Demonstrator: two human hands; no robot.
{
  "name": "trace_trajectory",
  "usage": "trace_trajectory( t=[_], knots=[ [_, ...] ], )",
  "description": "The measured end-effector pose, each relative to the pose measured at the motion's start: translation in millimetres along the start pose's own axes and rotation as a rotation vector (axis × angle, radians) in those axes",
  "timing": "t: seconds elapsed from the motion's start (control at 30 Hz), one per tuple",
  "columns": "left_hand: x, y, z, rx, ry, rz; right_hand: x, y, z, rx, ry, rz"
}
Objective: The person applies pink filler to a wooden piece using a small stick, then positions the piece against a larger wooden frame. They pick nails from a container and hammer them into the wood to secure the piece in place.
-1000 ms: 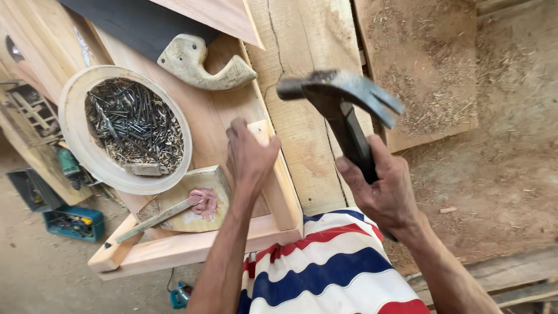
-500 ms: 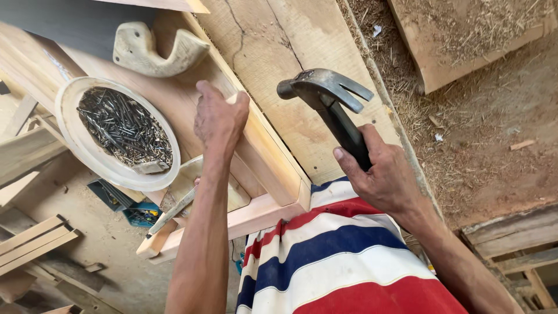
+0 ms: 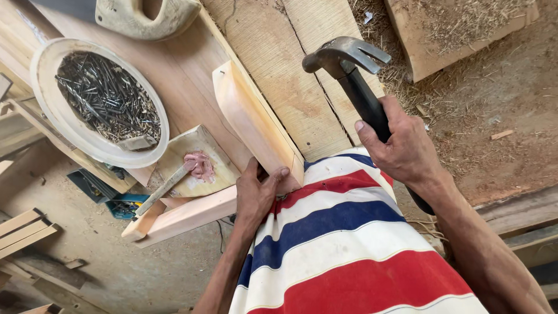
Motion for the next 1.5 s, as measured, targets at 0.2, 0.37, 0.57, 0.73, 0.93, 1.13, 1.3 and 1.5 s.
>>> trace_trajectory(
  t=[0.2, 0.37, 0.57, 0.73, 0.93, 1.13, 1.3, 1.5],
  knots=[
    [-7.6, 1.8, -3.4, 0.152, 0.031, 0.004, 4.0, 3.7, 11.8, -0.02, 0.026, -0.002],
    [-8.2, -0.6, 8.7, 0.075, -0.023, 0.014, 9.9, 2.8, 18.2, -0.049, 0.019, -0.005],
    [-33.1, -27.8, 21.1, -0.046, 0.232, 0.089, 5.4, 9.3, 27.9, -0.049, 0.053, 0.042],
    [-52.3, -67.4, -26.6, 0.312, 0.212, -0.204, -6.1, 2.8, 47.6, -0.043, 0.076, 0.093],
    [-32.4, -87.0, -65.8, 0.646, -0.012, -0.556, -18.4, -36.2, 131.9, -0.288, 0.13, 0.063],
    [-35.3, -86.2, -72.4, 0.607, 0.09, -0.609, -3.5, -80.7, 173.7, -0.223, 0.353, 0.19],
    [-47.3, -87.4, -85.0, 0.598, 0.109, -0.574, 20.8, -94.8, 184.2, -0.191, 0.475, 0.302],
    [-48.6, -89.9, -78.9, 0.587, 0.088, -0.562, -60.6, -78.9, 224.4, -0.377, 0.143, 0.074]
  ],
)
Point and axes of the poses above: each hand's wrist, its own y-axis away from the middle knuckle, its own x-axis out of the palm, z = x × y, the point moved 6 cm from there along -y, towards the middle knuckle, and after that the axes turned 13 degrees about y, right-handed, at the moved point
